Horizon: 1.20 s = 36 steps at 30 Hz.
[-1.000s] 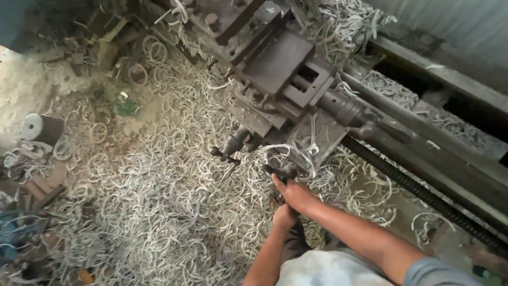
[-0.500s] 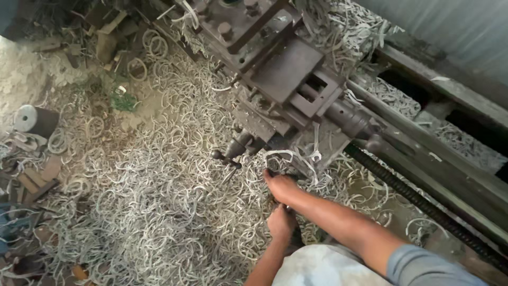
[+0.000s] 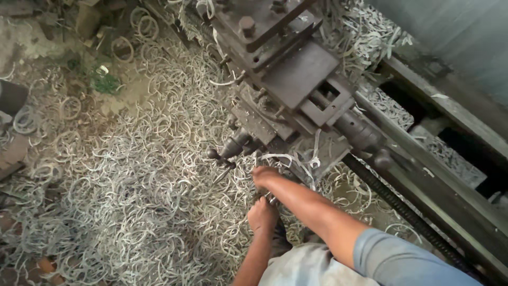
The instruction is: The person operates a metal turning machine, using both hands to turn control knobs and levers. The machine cuts a metal rod, producing continuous metal shavings that accumulate on the floor. The person repeatedly adjusts the machine controls to manage the cutting process.
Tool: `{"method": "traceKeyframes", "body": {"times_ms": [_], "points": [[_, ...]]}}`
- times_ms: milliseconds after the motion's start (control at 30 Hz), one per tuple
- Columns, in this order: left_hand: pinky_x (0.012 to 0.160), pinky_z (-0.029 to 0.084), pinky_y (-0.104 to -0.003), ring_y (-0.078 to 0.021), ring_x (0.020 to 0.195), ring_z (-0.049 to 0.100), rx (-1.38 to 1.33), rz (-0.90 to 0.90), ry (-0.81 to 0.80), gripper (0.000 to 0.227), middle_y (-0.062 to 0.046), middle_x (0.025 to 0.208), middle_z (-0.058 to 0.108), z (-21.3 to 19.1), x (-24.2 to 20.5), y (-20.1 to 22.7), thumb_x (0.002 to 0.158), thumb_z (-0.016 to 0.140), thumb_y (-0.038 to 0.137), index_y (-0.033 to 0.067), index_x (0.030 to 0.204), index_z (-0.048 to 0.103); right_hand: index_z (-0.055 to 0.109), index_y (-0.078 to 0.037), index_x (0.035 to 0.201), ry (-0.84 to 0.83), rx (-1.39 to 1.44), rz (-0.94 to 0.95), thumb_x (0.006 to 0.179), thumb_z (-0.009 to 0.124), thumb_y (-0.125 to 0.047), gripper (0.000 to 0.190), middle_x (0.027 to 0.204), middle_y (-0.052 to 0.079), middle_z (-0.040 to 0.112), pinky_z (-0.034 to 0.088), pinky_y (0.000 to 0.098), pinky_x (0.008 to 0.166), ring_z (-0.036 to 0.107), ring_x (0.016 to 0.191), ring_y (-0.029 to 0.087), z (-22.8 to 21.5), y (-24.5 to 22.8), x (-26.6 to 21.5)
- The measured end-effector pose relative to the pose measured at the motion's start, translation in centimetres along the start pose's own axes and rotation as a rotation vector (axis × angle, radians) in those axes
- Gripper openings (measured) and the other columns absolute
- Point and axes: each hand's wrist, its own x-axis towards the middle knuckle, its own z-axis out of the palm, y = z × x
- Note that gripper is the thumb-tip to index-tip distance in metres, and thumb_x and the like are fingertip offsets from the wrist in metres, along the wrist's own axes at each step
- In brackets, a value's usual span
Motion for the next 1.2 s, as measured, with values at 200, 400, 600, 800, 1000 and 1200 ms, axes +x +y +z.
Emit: {"method": "traceKeyframes", "body": {"times_ms": [200,400,600,800,1000,1200], "points": [[0.068,0.058,-0.052,-0.0384,0.077,0.074,0.023,-0.067,-0.162,0.026,-0.016,0.084,0.075,-2.4,2.0,0.2,0.090,0.062,0.036,0.0112,0.086,0.069,0.074,-0.009,0.114,-0.079,0.009,0.034,0.084,0.069,-0.020,0.033,0.120,0.018,0.072,0.058,0.0488,0.089,0.072,0.109,0.036,-0.7,-0.8,2.3],[0.081,0.058,-0.050,-0.0382,0.092,0.074,-0.025,-0.146,-0.357,0.036,-0.018,0.096,0.076,-7.2,4.4,0.9,0.087,0.067,0.043,0.0099,0.095,0.076,0.077,-0.011,0.109,-0.015,0.062,0.078,0.081,0.072,-0.026,0.032,0.117,0.016,0.074,0.058,0.0478,0.090,0.072,0.108,0.035,-0.8,-0.4,2.9],[0.086,0.058,-0.050,-0.0382,0.096,0.074,-0.021,-0.098,-0.406,0.033,-0.018,0.100,0.076,-7.4,7.5,-0.6,0.088,0.065,0.040,0.0129,0.099,0.080,0.077,-0.011,0.105,0.155,0.020,0.077,0.085,0.066,-0.022,0.026,0.116,0.017,0.073,0.059,0.0502,0.089,0.069,0.112,0.036,-3.0,-2.0,-0.1],[0.088,0.058,-0.049,-0.0380,0.101,0.072,-0.019,-0.076,-0.527,0.030,-0.019,0.104,0.075,-5.5,11.0,-2.8,0.083,0.068,0.035,0.0112,0.098,0.080,0.056,-0.003,0.134,0.480,0.058,-0.220,0.091,0.057,-0.015,0.044,0.113,0.027,0.064,0.056,0.0528,0.075,0.068,0.094,0.043,-2.1,-0.3,-10.8],[0.093,0.058,-0.044,-0.0342,0.107,0.074,0.029,-0.048,-0.657,0.035,-0.017,0.111,0.076,-3.8,13.5,-3.9,0.080,0.069,0.034,0.0097,0.102,0.081,0.040,-0.005,0.153,0.540,-0.126,-0.353,0.093,0.059,-0.017,0.064,0.093,0.021,0.063,0.056,0.0475,0.052,0.066,0.066,0.037,3.4,5.2,-18.9],[0.098,0.054,-0.047,-0.0375,0.114,0.068,-0.010,-0.092,-0.639,0.037,-0.020,0.118,0.072,-0.3,14.9,-5.2,0.088,0.064,0.038,0.0094,0.107,0.079,0.030,-0.010,0.158,0.669,-0.201,-0.413,0.085,0.058,-0.010,0.078,0.099,0.020,0.064,0.055,0.0471,0.058,0.066,0.074,0.037,10.3,9.6,-17.7]]}}
